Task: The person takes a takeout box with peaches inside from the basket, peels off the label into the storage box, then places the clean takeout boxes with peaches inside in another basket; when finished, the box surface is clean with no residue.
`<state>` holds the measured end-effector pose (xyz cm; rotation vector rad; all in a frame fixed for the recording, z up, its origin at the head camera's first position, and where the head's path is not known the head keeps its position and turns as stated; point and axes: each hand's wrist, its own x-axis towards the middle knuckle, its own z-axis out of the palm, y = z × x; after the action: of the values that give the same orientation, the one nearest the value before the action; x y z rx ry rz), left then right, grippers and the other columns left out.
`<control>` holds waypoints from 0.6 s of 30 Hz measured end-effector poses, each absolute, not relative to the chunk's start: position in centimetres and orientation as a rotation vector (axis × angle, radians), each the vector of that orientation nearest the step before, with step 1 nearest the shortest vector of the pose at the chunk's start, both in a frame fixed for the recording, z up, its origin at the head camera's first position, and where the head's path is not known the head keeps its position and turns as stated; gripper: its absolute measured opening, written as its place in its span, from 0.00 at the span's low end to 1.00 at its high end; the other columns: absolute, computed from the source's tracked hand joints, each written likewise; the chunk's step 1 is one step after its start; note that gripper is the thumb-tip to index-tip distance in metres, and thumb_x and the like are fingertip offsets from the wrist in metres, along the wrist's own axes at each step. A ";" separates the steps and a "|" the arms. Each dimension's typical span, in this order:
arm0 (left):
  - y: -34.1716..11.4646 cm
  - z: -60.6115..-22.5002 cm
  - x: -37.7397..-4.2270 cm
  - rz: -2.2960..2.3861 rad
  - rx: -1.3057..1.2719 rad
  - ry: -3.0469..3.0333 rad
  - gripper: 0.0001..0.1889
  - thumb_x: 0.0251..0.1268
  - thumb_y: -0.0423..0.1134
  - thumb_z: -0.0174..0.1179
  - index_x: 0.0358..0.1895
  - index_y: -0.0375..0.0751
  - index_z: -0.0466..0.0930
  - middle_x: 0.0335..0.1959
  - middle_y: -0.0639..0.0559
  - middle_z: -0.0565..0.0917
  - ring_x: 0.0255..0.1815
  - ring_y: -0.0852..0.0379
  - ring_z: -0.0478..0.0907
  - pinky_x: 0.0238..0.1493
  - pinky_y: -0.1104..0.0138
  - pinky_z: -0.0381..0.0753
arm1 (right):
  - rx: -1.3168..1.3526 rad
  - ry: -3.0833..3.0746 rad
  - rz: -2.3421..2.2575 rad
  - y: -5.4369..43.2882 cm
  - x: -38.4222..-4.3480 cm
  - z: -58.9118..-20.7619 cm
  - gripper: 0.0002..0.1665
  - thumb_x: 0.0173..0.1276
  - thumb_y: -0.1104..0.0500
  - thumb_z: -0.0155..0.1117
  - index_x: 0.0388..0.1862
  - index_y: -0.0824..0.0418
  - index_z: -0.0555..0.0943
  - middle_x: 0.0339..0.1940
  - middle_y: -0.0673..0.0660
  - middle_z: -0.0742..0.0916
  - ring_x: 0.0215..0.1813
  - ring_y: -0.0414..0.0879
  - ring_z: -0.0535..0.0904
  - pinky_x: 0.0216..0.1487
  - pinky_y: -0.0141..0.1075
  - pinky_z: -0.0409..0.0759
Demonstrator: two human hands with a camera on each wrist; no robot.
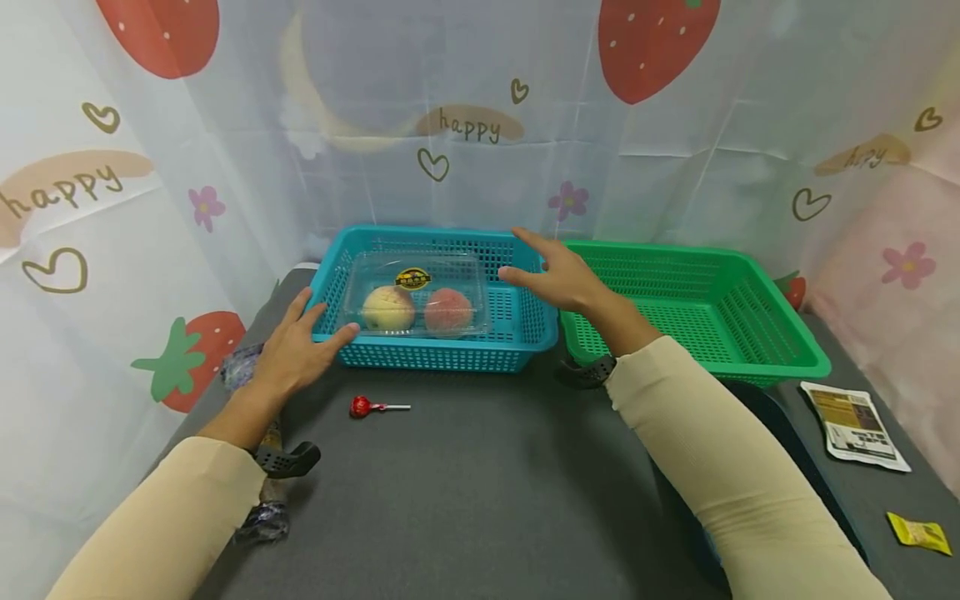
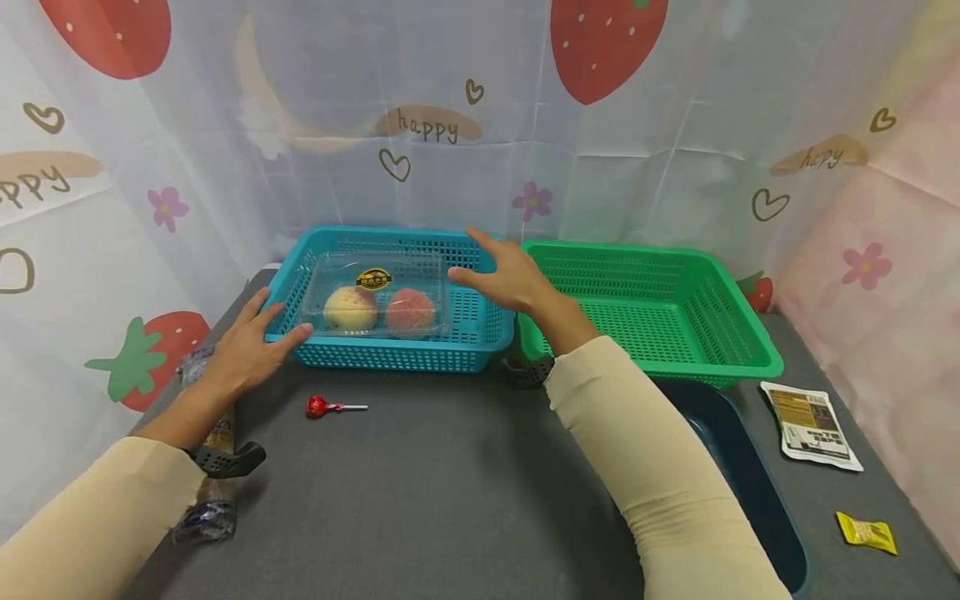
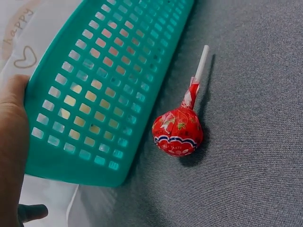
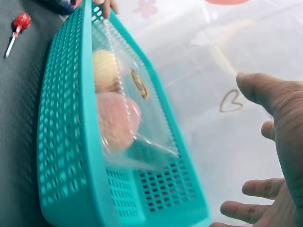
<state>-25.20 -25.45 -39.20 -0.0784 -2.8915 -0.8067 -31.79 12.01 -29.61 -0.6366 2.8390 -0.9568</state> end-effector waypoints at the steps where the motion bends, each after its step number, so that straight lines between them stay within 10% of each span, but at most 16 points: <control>1: -25.4 -39.2 -25.2 -0.811 -0.079 -2.892 0.47 0.66 0.69 0.45 0.73 0.31 0.54 0.77 0.40 0.41 0.71 0.29 0.48 0.62 0.33 0.50 | -0.620 2.818 -0.983 11.7 -31.9 -29.9 0.47 0.66 0.32 0.55 0.79 0.39 0.50 0.78 0.53 0.55 0.71 0.60 0.60 0.63 0.61 0.62; 18: -25.4 -39.2 -25.1 -0.818 -0.073 -2.889 0.47 0.66 0.69 0.45 0.74 0.31 0.55 0.78 0.40 0.41 0.71 0.29 0.49 0.62 0.33 0.51 | -0.505 2.643 -1.121 8.1 -34.3 -33.5 0.45 0.70 0.39 0.57 0.79 0.46 0.51 0.78 0.56 0.55 0.74 0.59 0.55 0.64 0.59 0.62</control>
<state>-25.14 -25.44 -39.18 -0.0729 -2.8889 -0.8181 -34.29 8.09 -33.53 -0.5051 2.6432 -1.1211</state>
